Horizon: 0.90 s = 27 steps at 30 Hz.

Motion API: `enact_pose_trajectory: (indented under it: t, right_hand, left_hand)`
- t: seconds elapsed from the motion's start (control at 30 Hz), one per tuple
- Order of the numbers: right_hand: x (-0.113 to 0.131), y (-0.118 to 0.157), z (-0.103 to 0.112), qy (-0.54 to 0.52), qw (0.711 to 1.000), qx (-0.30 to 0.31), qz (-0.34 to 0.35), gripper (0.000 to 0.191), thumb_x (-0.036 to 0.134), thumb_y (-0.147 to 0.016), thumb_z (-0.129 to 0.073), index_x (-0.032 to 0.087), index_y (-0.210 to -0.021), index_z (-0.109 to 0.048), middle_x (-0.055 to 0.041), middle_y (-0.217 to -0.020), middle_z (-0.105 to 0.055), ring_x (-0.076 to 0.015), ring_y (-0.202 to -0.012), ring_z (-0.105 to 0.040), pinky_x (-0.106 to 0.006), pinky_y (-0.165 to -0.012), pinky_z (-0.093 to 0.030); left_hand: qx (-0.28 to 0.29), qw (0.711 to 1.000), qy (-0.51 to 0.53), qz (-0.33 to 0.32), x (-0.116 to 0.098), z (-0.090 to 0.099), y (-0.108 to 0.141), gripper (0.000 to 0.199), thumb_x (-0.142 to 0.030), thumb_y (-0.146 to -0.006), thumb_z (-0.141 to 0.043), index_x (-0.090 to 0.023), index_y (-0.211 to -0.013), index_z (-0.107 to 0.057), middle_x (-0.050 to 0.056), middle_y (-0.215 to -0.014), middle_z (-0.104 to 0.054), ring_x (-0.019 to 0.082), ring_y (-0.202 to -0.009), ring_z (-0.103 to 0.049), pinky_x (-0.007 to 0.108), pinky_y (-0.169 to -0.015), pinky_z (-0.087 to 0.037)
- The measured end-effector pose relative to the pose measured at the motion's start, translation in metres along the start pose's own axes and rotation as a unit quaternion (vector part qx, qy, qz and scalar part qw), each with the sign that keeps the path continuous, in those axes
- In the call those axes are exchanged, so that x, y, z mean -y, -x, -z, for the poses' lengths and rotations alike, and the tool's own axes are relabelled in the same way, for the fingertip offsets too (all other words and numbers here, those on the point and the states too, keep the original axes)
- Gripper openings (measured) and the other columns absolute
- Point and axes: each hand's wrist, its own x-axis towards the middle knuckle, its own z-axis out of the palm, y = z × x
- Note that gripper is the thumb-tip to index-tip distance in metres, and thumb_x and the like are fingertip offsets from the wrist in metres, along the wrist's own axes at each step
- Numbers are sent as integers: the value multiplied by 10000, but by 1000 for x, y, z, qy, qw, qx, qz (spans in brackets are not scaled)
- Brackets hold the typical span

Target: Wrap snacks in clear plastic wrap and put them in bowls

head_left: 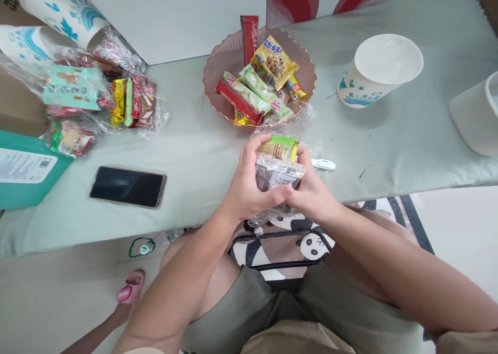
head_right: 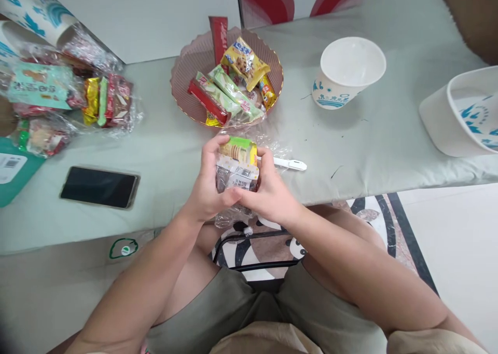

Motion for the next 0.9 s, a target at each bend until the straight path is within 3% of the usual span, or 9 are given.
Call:
enact_pose_trajectory:
  t: [0.2, 0.3, 0.4, 0.57, 0.77, 0.9]
  right_hand:
    - [1, -1, -6, -9, 1000, 2, -10, 729, 353, -791, -830, 296, -1314, -325, -90, -1274, -602, -225, -1104, -685, -393, -924, -616]
    - [0, -1, -8, -46, 999, 7, -22, 802, 396, -746, -882, 311, -1336, -344, -80, -1286, -608, -238, -1140, -673, -392, -943, -605]
    - [-1, -1, -10, -106, 993, -17, -43, 815, 522, -723, -891, 323, -1339, -395, -75, -1327, -631, -266, -1186, -666, -418, -987, -590]
    - [2, -4, -12, -181, 978, -71, -80, 730, 470, -713, -890, 312, -1305, -494, -70, -1372, -671, -284, -1258, -663, -499, -1108, -543]
    - [6, -7, -11, -223, 952, -159, -137, 565, 315, -652, -871, 251, -1134, -582, -44, -1135, -768, -279, -1093, -743, -502, -1037, -598]
    - [14, -8, -2, -245, 945, -178, -121, 558, 330, -640, -831, 253, -1137, -589, -21, -985, -770, -281, -948, -770, -499, -914, -652]
  left_hand:
    - [20, 997, -77, 9, -9, 6, 5, 599, -504, -1005, -483, -293, -1563, -435, 111, -1530, -490, 309, -1428, -474, 493, -1240, -384]
    - [13, 996, -82, 39, -12, 7, 4, 560, -411, -1034, -370, -269, -1569, -454, 84, -1627, -440, 294, -1532, -380, 477, -1303, -295]
    - [22, 998, 22, 60, -14, 7, 0, 589, -360, -998, -345, -290, -1575, -437, 14, -1690, -398, 277, -1590, -321, 448, -1327, -271]
    - [14, 969, 231, 92, -26, 10, -7, 613, -399, -938, -365, -370, -1546, -437, -72, -1637, -484, 287, -1586, -362, 504, -1285, -375]
    - [-54, 949, 259, 168, -40, 21, -11, 586, -381, -867, -442, -316, -1437, -557, 21, -1458, -651, 344, -1453, -532, 525, -1124, -531]
    - [-132, 923, 288, 217, -49, 35, -11, 582, -377, -835, -457, -285, -1400, -565, 75, -1329, -716, 334, -1249, -682, 457, -926, -616]
